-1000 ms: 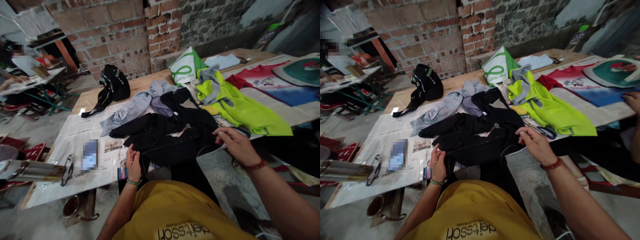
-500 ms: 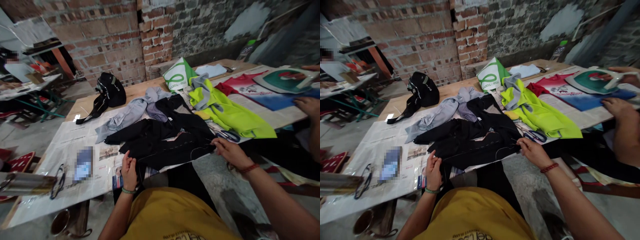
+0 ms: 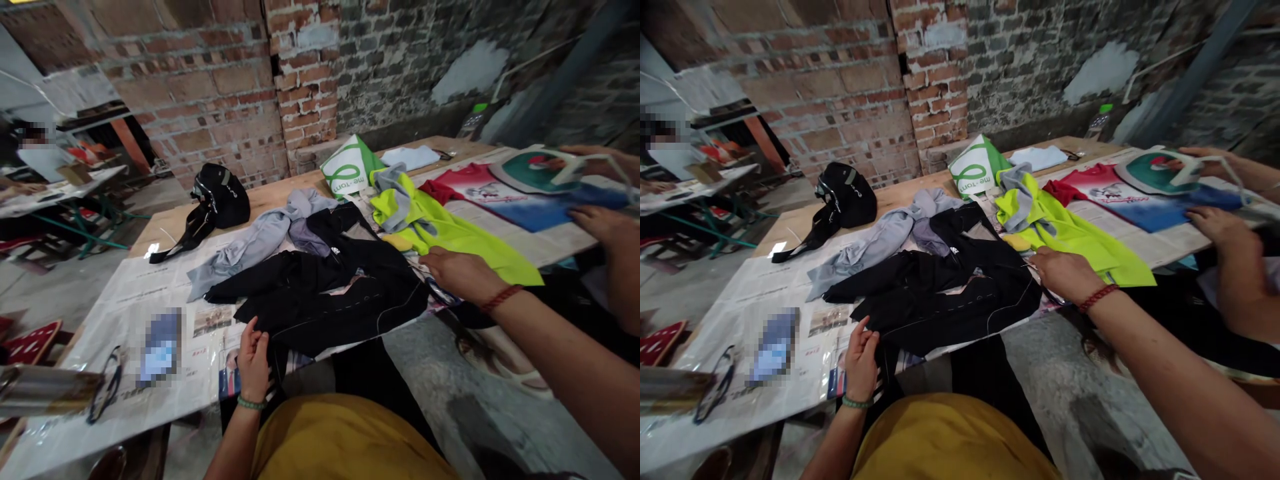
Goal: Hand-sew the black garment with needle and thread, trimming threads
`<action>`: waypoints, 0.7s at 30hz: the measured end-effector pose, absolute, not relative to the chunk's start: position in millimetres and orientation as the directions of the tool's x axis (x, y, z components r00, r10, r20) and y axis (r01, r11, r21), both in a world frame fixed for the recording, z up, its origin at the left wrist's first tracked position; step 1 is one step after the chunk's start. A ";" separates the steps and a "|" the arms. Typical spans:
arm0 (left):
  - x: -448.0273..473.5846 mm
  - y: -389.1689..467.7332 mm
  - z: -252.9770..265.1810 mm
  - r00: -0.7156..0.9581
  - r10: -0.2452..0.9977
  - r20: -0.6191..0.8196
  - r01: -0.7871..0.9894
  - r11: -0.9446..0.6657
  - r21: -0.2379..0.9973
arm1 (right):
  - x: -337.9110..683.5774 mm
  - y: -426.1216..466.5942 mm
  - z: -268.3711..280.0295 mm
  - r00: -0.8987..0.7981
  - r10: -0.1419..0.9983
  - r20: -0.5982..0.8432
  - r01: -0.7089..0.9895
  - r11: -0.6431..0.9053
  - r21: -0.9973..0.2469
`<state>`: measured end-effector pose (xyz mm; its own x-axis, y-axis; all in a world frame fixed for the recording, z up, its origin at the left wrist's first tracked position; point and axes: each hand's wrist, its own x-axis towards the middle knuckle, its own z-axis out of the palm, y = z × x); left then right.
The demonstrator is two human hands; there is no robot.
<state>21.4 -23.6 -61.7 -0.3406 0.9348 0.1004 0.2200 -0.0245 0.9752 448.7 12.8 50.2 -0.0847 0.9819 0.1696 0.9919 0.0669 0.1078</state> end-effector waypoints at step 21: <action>21.1 -23.4 -61.5 -0.333 0.939 0.083 0.227 -0.006 0.974 | 416.5 21.0 7.6 -0.240 0.961 -0.139 0.961 0.255 0.102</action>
